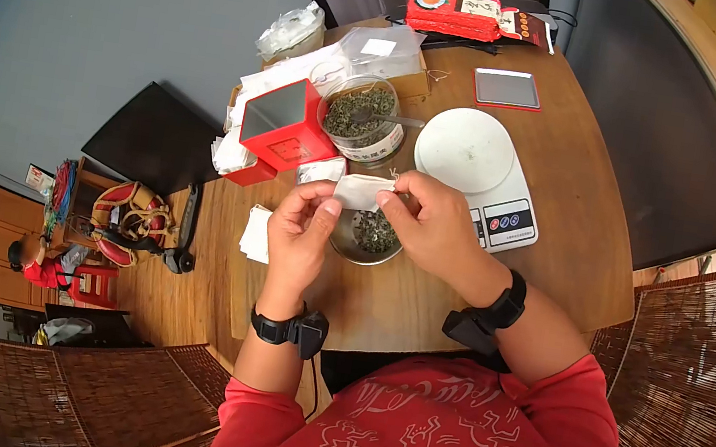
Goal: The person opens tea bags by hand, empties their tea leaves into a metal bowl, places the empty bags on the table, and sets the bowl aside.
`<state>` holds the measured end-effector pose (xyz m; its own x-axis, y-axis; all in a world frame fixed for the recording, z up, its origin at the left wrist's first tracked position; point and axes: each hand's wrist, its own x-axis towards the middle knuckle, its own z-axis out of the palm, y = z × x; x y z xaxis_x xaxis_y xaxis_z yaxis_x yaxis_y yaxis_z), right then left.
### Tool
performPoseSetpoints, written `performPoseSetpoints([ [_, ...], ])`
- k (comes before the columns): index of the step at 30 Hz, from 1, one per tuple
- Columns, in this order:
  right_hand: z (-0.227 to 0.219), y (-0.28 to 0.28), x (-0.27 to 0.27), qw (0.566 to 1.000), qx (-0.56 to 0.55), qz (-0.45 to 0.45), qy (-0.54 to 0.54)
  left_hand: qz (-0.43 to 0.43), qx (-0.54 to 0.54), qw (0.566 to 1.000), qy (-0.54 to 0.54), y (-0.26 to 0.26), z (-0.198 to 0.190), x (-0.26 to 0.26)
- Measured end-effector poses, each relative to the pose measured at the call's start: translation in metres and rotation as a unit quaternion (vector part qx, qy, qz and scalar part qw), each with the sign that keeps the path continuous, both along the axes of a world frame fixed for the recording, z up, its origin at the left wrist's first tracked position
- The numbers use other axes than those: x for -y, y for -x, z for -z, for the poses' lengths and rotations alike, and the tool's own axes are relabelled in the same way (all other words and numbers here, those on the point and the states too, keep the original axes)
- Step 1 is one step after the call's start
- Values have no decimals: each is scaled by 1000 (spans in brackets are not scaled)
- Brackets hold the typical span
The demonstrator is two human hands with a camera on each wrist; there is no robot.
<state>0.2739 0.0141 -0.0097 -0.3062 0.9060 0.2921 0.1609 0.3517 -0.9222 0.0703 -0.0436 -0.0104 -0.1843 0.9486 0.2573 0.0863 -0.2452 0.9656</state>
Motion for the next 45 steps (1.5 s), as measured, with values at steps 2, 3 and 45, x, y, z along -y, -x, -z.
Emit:
performPoseSetpoints([
  [2, 2, 2, 2, 998, 19, 20, -52, -28, -27, 999, -2, 5, 5, -1],
  [3, 4, 3, 1, 998, 19, 20, -52, -28, -27, 999, -2, 4, 6, -1],
  [45, 12, 4, -1, 985, 6, -96, -145, -19, 72, 990, 121, 12, -3, 17],
])
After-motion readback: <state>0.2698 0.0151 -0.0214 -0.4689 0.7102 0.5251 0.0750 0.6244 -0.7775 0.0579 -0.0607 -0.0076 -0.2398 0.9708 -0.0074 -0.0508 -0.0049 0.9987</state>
